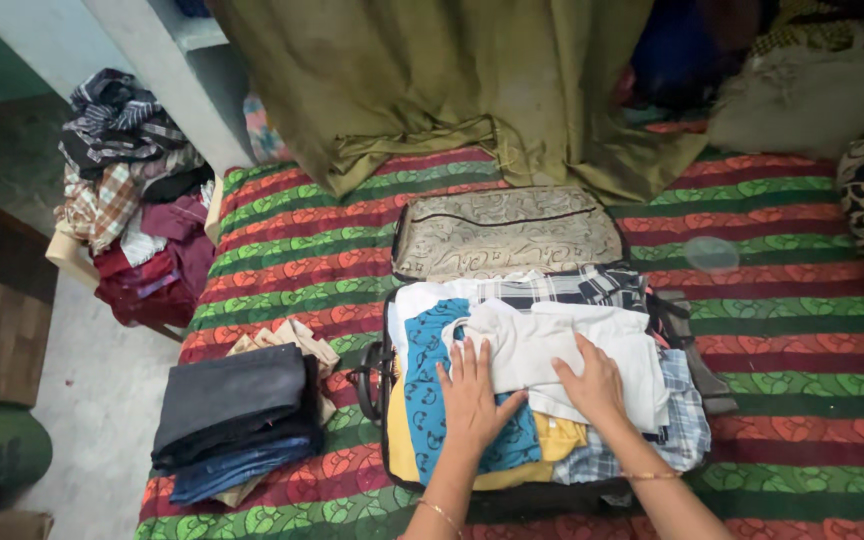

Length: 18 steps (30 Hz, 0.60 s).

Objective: The person unzips a brown suitcase, opens it, and removes various folded garments including shirts and patterned items, placing them on a bed.

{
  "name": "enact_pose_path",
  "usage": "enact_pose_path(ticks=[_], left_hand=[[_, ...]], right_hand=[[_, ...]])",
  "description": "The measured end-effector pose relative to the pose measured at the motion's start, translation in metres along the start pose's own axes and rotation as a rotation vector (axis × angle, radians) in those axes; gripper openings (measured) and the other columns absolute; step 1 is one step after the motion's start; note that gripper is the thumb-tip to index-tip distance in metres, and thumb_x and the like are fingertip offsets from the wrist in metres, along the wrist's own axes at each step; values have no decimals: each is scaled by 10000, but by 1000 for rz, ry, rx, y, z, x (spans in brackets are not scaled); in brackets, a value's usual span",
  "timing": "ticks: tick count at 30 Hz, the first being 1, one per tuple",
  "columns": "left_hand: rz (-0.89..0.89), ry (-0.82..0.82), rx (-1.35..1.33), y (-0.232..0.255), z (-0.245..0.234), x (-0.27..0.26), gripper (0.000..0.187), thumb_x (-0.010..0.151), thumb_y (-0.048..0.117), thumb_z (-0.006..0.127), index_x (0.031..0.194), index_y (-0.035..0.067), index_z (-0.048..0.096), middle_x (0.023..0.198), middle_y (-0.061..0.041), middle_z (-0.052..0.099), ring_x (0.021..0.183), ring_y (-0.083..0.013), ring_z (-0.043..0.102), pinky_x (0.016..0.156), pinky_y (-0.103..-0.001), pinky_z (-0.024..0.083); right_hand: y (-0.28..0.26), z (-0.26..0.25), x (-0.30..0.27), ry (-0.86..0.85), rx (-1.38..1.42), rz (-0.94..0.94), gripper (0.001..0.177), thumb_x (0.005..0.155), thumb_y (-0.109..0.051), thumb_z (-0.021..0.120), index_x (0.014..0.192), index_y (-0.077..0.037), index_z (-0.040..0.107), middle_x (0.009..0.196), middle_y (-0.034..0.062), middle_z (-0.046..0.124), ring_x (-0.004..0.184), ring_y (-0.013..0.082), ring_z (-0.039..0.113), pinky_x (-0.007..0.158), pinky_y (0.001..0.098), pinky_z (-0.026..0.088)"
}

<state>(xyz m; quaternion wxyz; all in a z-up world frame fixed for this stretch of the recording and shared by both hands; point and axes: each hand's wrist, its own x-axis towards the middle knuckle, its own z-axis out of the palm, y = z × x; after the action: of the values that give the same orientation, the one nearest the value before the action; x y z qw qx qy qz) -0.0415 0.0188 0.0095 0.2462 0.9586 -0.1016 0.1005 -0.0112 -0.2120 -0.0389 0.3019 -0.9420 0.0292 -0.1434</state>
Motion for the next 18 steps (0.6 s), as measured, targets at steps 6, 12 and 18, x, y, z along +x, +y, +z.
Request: enact_pose_path(ticks=[6,12,18], left_hand=[[-9,-25,160,7,-3,-4,888,784,663,755,1529,339,395,1594,-284,264,1466,-512,189,1080,-759,143],[-149,-115,114,13,-7,-4,1102,746,697,742,1571,122,292,1627,-201,248,1499,-469,168,1098,-786,132],[108,305,-23,23,-26,-22,730,806,565,790,1335,111,571,1301,-123,579,1298,-306,495,1140,-769,172]], right_hand=[[30,28,29,-101,318,375,701,799,-300,838,1355,33,569,1185,229,678,1055,314,689,877,387,547],[-5,10,46,-405,989,596,423,869,-198,767,1214,38,704,1106,131,768,942,205,722,799,331,575],[-62,-52,55,-481,1358,583,374,923,-285,648,1218,-55,658,1065,37,757,930,158,719,799,387,607]])
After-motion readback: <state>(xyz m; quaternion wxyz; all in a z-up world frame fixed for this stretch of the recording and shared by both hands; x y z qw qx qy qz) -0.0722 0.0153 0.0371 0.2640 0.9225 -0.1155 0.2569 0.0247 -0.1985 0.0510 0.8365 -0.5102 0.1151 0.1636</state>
